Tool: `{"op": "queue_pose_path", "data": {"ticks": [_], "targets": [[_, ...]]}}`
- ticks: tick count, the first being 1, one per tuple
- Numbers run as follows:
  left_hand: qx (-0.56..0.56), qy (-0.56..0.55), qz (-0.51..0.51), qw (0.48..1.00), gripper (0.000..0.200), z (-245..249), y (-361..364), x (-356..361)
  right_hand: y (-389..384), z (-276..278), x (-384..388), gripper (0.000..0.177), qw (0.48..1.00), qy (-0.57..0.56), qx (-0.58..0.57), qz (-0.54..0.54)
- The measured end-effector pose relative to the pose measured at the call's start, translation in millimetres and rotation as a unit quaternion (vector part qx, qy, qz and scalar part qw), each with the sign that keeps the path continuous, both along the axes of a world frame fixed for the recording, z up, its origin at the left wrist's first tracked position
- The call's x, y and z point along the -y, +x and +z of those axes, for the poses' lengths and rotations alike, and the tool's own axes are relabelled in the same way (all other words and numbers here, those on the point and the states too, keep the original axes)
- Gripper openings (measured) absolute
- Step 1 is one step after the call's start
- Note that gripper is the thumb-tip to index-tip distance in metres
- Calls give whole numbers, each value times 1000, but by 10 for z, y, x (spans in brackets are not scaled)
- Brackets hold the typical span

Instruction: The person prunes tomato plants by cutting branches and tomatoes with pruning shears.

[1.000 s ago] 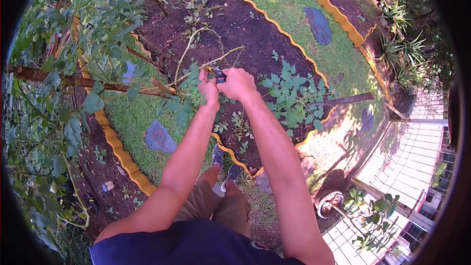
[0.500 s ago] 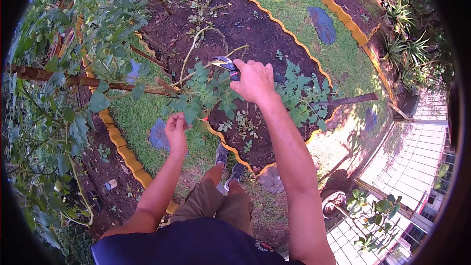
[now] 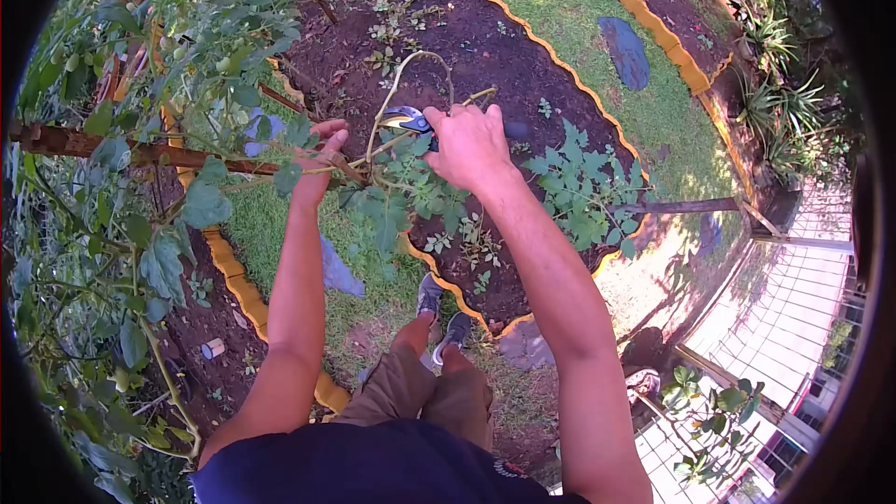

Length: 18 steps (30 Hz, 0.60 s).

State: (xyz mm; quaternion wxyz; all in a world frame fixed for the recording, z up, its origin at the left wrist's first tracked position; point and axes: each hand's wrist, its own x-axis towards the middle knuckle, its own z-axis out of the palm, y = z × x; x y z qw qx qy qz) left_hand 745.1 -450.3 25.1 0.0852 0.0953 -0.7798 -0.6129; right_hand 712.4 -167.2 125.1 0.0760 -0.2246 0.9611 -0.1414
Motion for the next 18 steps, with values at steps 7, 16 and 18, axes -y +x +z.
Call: {"op": "queue_pose_path", "data": {"ticks": [7, 16, 18], "targets": [[133, 202, -183, 953, 25, -120, -356, -110, 13, -8, -43, 46, 1000, -8, 2, 5], [112, 231, -159, 953, 16, -342, -470, -127, 21, -2, -8, 52, 997, -52, 55, 15], [118, 223, -165, 953, 16, -313, -463, -120, 16, 69, -4, 52, 995, -43, 89, 15]]}}
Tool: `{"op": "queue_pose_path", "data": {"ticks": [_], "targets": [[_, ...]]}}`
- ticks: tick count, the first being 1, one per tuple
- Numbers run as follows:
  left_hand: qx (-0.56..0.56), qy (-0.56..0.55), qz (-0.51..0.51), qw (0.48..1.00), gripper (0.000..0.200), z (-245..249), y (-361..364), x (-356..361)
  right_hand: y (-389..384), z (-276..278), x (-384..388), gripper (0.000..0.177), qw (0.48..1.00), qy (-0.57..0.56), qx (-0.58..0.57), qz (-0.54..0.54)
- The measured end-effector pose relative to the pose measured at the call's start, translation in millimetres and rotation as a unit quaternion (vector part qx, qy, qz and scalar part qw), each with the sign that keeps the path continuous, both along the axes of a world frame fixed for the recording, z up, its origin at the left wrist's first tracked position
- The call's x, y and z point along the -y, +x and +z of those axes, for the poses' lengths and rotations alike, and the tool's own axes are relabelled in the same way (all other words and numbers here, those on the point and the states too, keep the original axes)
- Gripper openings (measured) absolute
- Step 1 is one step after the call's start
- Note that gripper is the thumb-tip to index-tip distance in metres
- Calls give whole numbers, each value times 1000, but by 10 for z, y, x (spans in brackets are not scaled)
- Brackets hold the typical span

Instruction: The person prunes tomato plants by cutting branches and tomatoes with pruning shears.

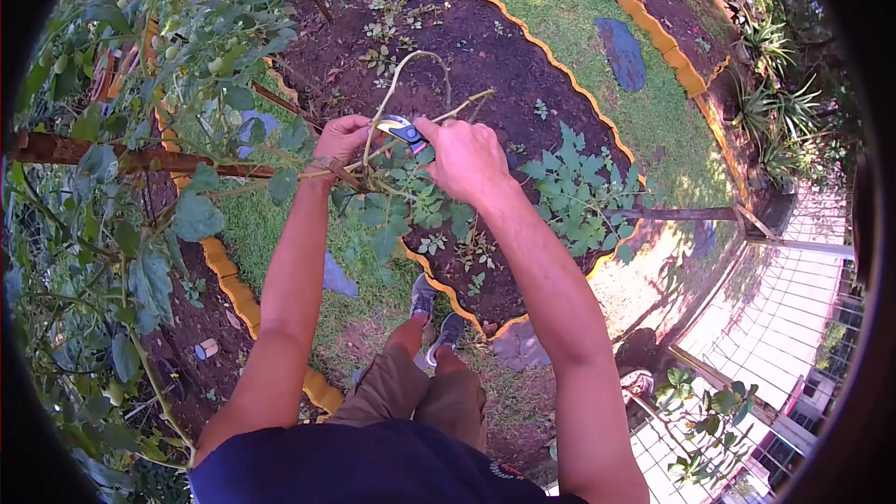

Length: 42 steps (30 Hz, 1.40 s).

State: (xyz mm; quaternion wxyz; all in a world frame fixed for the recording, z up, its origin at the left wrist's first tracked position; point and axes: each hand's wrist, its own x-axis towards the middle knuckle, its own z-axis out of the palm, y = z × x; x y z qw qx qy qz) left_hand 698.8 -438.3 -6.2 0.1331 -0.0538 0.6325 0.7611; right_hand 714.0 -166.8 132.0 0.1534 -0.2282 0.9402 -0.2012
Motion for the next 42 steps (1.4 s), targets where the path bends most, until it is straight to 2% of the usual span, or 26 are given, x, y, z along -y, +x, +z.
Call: {"op": "queue_pose_path", "data": {"ticks": [3, 9, 16, 19, 22, 24, 25, 26, 29, 30, 33, 35, 37, 39, 40, 41, 42], "targets": [[5, 14, -7, 1000, 14, -9, 11, 24, 4, -48, 5, 50, 1000, 1, 3, 0], [-15, 45, -1, 999, 10, -108, 10, 3, 58, -180, -21, 49, 993, -36, -108, -11], [8, 73, 21, 997, 9, -128, 10, 0, 59, -231, 54, 44, 996, -40, -80, 9], [57, 2, -4, 998, 10, 38, 56, -67, 23, -199, 90, 44, 998, -34, -48, 13], [42, -26, 1, 999, 11, 16, 70, -101, 1, -231, 112, 46, 998, -14, -56, 13], [14, -15, 79, 997, 11, -70, 28, -27, 7, -273, 79, 49, 997, 4, -76, 12], [0, -11, 118, 993, 12, -174, -13, 62, 16, -281, 34, 50, 995, 12, -93, -15], [-27, -54, 128, 990, 13, -317, -47, 167, 28, -291, -48, 52, 993, 19, -110, -44], [19, -75, 132, 988, 14, -137, 204, 143, 118, -228, -371, 51, 987, -13, -84, -138], [16, -80, 129, 988, 14, -53, 332, 121, 207, -251, -519, 56, 977, -44, -114, -173], [1, -125, 190, 974, 13, -27, 769, 154, 589, -303, -985, 59, 951, -80, -107, -280], [-49, -234, 219, 946, 11, -50, 1125, 245, 1014, -435, -1299, 60, 930, -131, -56, -339], [-76, -246, 310, 915, 9, -86, 1588, 260, 1579, -664, -1550, 62, 901, -178, 0, -396], [-41, -195, 363, 910, 8, -307, 2101, 312, 2297, -1055, -1738, 61, 868, -222, 70, -439], [13, -226, 341, 913, 8, -412, 2368, 273, 2669, -1083, -1773, 62, 821, -266, 164, -478], [65, -255, 319, 910, 8, -503, 2616, 162, 3119, -1306, -1836, 62, 825, -213, 186, -489], [103, -244, 257, 930, 8, -603, 2863, 12, 3568, -1524, -1875, 62, 827, -159, 206, -498]]}}
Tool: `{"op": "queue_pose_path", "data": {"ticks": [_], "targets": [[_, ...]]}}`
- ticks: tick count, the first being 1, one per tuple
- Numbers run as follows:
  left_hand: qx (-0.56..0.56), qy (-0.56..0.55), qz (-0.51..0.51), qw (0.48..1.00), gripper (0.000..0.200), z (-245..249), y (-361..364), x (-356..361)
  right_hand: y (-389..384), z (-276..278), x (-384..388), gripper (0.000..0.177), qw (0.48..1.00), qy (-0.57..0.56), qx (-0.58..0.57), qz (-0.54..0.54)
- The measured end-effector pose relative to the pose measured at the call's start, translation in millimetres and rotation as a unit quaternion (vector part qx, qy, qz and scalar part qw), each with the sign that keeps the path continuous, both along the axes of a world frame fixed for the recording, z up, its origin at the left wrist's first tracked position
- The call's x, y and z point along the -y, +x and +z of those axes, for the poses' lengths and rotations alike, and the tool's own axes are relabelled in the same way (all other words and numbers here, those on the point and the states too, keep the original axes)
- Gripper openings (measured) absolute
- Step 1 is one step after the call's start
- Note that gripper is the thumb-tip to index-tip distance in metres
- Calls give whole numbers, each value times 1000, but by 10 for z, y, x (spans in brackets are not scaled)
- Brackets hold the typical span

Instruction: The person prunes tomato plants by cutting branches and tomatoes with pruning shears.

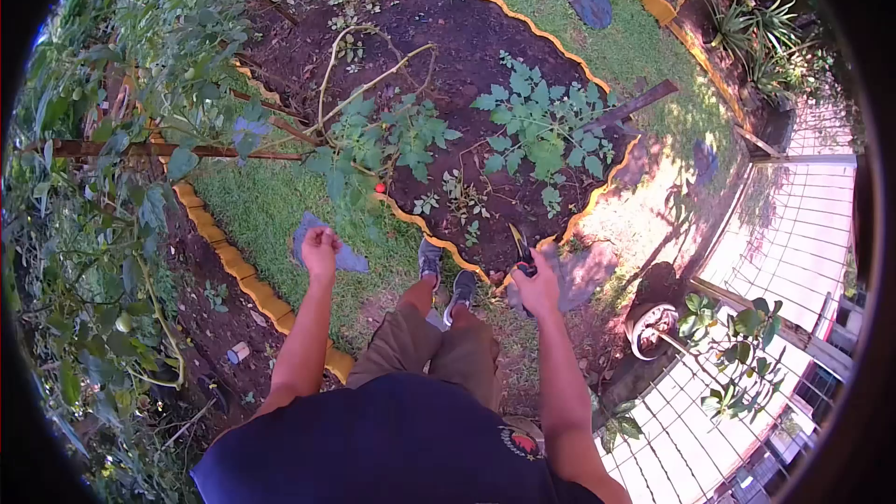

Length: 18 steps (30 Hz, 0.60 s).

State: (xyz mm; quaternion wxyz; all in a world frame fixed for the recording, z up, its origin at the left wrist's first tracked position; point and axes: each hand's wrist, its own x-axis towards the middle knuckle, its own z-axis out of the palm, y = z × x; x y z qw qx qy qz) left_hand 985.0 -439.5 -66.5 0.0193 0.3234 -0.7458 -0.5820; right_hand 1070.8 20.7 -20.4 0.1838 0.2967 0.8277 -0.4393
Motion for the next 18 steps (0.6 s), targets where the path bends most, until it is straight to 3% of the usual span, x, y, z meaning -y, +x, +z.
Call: {"op": "queue_pose_path", "data": {"ticks": [3, 5, 7, 9, 11, 13, 14, 15, 17, 18], "targets": [[148, 61, -137, 978, 7, 122, 305, -753, 1180, -11, -7, 55, 988, 45, 141, 52], [133, -2, -234, 963, 11, 48, 206, -1105, 2068, -178, -44, 53, 966, 49, 242, 81], [190, -68, -307, 930, 44, 278, -113, -1408, 2905, -389, -108, 61, 930, 49, 350, 104], [-2, -344, -415, 842, 83, 401, -176, -1610, 3603, -397, -100, 54, 929, 50, 367, 29], [79, -279, -470, 834, 97, 981, -189, -1738, 4057, -397, -178, 57, 910, 15, 409, 68], [109, -245, -537, 800, 101, 1302, -94, -1696, 4048, 76, -147, 43, 908, -51, 408, -77], [100, -243, -576, 774, 100, 1312, 77, -1556, 3913, 491, -82, 37, 901, -76, 406, -132], [90, -242, -612, 748, 98, 1279, 273, -1386, 3967, 453, -108, 34, 910, -101, 381, -129], [24, -223, -631, 743, 90, 913, 849, -920, 4052, 269, -179, 27, 944, -136, 293, -61], [101, -178, -642, 739, 88, 753, 1177, -635, 4055, 98, -231, 24, 960, -130, 247, -1]]}}
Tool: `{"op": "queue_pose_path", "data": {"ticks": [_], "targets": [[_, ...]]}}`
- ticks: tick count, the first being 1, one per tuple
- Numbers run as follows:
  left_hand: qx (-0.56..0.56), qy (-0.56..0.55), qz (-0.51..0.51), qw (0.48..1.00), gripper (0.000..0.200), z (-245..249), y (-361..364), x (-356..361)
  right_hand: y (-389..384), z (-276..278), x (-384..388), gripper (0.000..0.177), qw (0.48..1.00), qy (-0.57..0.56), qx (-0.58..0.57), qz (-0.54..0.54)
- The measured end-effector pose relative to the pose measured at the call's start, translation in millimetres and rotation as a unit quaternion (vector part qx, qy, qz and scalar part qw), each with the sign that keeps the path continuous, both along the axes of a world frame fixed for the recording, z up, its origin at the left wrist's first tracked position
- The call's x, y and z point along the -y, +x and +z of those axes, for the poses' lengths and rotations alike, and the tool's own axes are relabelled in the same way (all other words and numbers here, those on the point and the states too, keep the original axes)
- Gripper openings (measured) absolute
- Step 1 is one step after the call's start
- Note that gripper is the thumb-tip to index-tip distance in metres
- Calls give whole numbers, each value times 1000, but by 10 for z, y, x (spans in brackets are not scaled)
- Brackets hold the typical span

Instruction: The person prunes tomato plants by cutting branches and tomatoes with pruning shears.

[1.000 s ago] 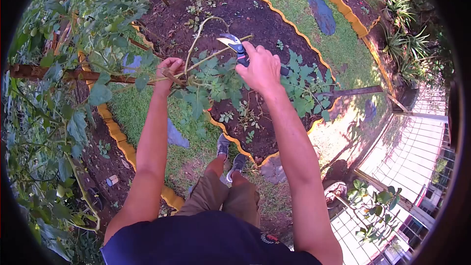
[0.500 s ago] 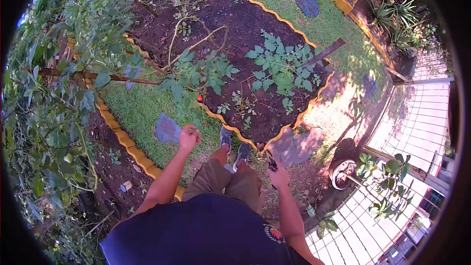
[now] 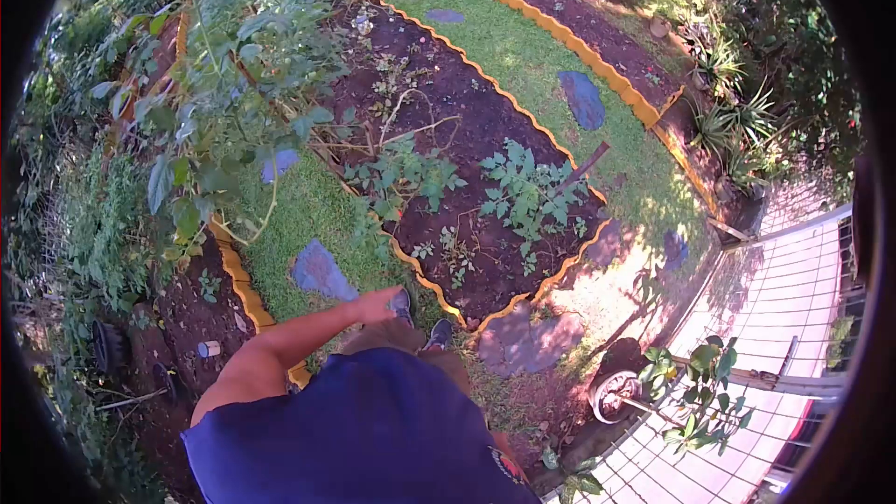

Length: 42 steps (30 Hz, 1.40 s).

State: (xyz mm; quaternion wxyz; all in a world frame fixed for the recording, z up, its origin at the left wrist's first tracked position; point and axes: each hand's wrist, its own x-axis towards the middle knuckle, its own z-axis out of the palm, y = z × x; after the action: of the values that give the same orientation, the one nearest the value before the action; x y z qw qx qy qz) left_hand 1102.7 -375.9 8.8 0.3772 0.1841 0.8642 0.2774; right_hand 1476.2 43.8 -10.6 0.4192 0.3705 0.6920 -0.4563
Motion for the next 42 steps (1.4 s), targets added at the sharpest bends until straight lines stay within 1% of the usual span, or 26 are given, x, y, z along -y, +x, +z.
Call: {"op": "queue_pose_path", "data": {"ticks": [1, 2, 3, 4, 5, 6, 8, 9, 10, 11, 13, 14, 17, 19, 21, 23, 25, 27, 29, 30, 32, 33, 35, 38, 40, 42], "targets": [[98, -67, -30, 993, 89, 220, 269, 165, 46, -356, -68, 24, 986, 34, -79, 140], [187, -54, -107, 975, 88, -7, 553, 481, 22, -658, -130, 24, 946, 69, -154, 275], [181, -65, 37, 981, 84, -963, 1181, 961, -251, -540, -97, 25, 958, 61, -126, 251], [238, -101, 50, 965, 82, -913, 1373, 1136, -485, -519, -95, 26, 968, 54, -99, 226], [288, -131, 81, 945, 80, -788, 1432, 1256, -817, -319, -42, 28, 976, 48, -71, 200], [318, -147, 122, 929, 78, -734, 1494, 1371, -1126, 6, 78, 29, 992, 29, -52, 114], [347, -150, 199, 904, 73, -698, 1669, 1566, -1344, -231, 96, 33, 995, 58, -58, 63], [355, -148, 233, 893, 71, -706, 1758, 1679, -1431, -612, -28, 33, 973, 58, -135, 178], [364, -145, 266, 881, 70, -718, 1849, 1796, -1522, -1033, -221, 33, 933, 56, -209, 287], [368, -139, 293, 871, 68, -770, 1929, 1901, -1621, -1213, -290, 33, 876, 54, -279, 389], [380, -124, 333, 854, 64, -900, 2089, 2107, -2013, -706, -75, 30, 961, 61, -122, 242], [381, -114, 339, 853, 62, -996, 2157, 2197, -2185, -384, 117, 29, 984, 64, -40, 159], [341, -115, 344, 867, 62, -806, 2292, 2286, -2375, -245, 408, 31, 986, 29, 22, 162], [292, -126, 339, 885, 61, -726, 2380, 2420, -2555, 125, 864, 32, 949, 41, 19, 313], [243, -141, 334, 900, 61, -628, 2500, 2661, -2499, 301, 1350, 34, 945, 94, 54, 310], [202, -149, 337, 907, 61, -530, 2623, 3017, -2434, 126, 1726, 40, 924, 106, 43, 364], [165, -152, 342, 913, 60, -392, 2720, 3427, -2263, -646, 1984, 50, 935, 103, 68, 332], [133, -148, 347, 916, 60, -304, 2790, 3844, -2347, -542, 2594, 51, 855, 150, 57, 492], [104, -114, 361, 920, 58, -191, 2781, 4155, -2414, 250, 3396, 58, 864, 176, 35, 471], [109, -71, 363, 923, 56, -178, 2731, 4263, -2456, 282, 3558, 58, 867, 181, 5, 465], [126, -47, 341, 931, 53, -101, 2721, 4510, -2496, 358, 3942, 59, 865, 178, -51, 466], [132, -46, 329, 934, 51, -48, 2708, 4642, -2546, 494, 4077, 60, 883, 145, -35, 444], [142, -37, 310, 939, 48, 41, 2634, 4863, -2527, 788, 4330, 59, 904, 153, -87, 390], [160, -28, 285, 945, 43, 83, 2441, 5129, -2438, 639, 4371, 59, 865, 240, -99, 430], [176, -29, 275, 945, 42, 91, 2309, 5313, -2273, 343, 4286, 57, 914, 183, -48, 358], [198, -37, 269, 942, 42, 60, 2147, 5539, -2269, 303, 4389, 55, 923, 170, 10, 346]]}}
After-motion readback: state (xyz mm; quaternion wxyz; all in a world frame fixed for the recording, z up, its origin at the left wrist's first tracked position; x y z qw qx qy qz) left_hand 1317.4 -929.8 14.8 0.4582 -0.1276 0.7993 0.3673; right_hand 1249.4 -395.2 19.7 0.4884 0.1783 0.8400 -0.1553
